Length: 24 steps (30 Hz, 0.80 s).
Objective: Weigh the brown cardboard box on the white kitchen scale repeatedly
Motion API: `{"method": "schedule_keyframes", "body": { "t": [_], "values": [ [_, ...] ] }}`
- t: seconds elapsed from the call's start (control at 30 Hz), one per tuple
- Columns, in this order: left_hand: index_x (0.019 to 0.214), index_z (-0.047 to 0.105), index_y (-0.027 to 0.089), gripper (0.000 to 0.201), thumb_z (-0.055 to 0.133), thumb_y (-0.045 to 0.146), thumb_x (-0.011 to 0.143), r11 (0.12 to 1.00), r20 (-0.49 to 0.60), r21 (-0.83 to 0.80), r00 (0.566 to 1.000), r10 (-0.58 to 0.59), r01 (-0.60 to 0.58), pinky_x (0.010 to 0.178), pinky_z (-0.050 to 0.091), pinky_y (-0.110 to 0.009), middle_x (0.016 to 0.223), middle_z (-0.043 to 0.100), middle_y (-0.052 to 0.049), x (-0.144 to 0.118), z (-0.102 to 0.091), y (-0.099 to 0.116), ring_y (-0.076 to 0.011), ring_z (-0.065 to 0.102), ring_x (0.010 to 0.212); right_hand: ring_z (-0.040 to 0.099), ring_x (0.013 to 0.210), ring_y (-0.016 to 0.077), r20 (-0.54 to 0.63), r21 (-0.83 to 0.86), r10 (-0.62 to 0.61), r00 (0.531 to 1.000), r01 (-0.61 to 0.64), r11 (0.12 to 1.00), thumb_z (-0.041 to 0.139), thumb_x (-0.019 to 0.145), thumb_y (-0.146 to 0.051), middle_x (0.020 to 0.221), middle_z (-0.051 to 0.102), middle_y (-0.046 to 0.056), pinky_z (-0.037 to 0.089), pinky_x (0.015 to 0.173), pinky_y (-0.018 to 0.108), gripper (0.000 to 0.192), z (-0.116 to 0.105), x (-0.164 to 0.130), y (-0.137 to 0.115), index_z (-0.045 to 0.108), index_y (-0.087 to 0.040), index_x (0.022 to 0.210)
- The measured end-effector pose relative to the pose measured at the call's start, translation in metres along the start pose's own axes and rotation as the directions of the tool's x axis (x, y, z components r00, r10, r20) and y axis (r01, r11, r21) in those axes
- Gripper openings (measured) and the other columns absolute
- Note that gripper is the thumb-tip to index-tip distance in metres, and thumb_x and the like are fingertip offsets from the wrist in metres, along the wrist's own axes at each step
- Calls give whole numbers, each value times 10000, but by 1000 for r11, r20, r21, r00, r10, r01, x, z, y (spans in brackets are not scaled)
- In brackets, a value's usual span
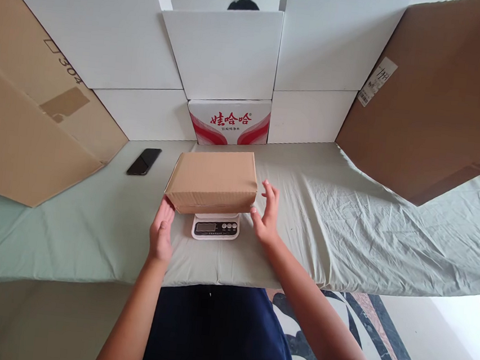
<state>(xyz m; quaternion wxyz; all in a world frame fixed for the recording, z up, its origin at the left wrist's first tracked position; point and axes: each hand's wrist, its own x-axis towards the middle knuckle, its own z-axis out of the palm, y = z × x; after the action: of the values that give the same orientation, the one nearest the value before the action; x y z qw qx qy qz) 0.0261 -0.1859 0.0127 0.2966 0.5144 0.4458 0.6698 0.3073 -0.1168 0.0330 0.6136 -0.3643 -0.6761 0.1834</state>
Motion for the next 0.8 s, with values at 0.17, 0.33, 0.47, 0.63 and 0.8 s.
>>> {"method": "schedule_keyframes", "body": {
  "t": [0.17, 0.33, 0.47, 0.63, 0.8],
  "values": [
    [1618, 481, 228, 796, 528, 701, 980, 998, -97, -38, 994, 47, -50, 1325, 308, -470, 1729, 379, -135, 5, -1, -2, -340, 311, 1621, 498, 1427, 363, -108, -15, 80, 991, -82, 997, 437, 1020, -599, 1523, 460, 109, 483, 1116, 634, 669, -2, 2, 2, 301, -415, 1648],
    [1593, 521, 225, 804, 536, 726, 964, 997, -66, -73, 998, -22, 17, 1318, 316, -487, 1693, 444, -149, 4, -1, -5, -353, 359, 1600, 547, 1418, 351, -13, 70, 97, 995, -96, 993, 438, 1034, -590, 1538, 503, 106, 510, 1118, 611, 639, 1, 0, 6, 323, -415, 1638],
    [1595, 516, 207, 860, 544, 763, 939, 995, -48, -70, 996, -80, 76, 1317, 311, -508, 1667, 478, -173, 2, -2, -9, -365, 382, 1587, 494, 1488, 369, -19, 86, 107, 994, -105, 991, 458, 1032, -608, 1601, 482, 100, 478, 1156, 623, 644, 2, -1, 7, 334, -422, 1636],
    [1606, 497, 196, 875, 556, 756, 937, 994, -17, -71, 996, -88, 87, 1318, 307, -517, 1666, 478, -181, 2, -2, -10, -367, 375, 1590, 502, 1492, 366, 63, 83, 88, 994, -93, 992, 444, 1043, -627, 1647, 468, 103, 496, 1152, 593, 671, 3, -2, 6, 310, -393, 1657],
    [1600, 505, 177, 927, 561, 794, 909, 994, 30, -14, 994, -110, 110, 1319, 299, -537, 1652, 495, -196, 0, -3, -11, -395, 355, 1595, 440, 1540, 372, 99, 39, 43, 994, -47, 998, 451, 1047, -625, 1696, 409, 91, 488, 1166, 582, 685, 6, -6, -1, 290, -386, 1669]
  ]
}}
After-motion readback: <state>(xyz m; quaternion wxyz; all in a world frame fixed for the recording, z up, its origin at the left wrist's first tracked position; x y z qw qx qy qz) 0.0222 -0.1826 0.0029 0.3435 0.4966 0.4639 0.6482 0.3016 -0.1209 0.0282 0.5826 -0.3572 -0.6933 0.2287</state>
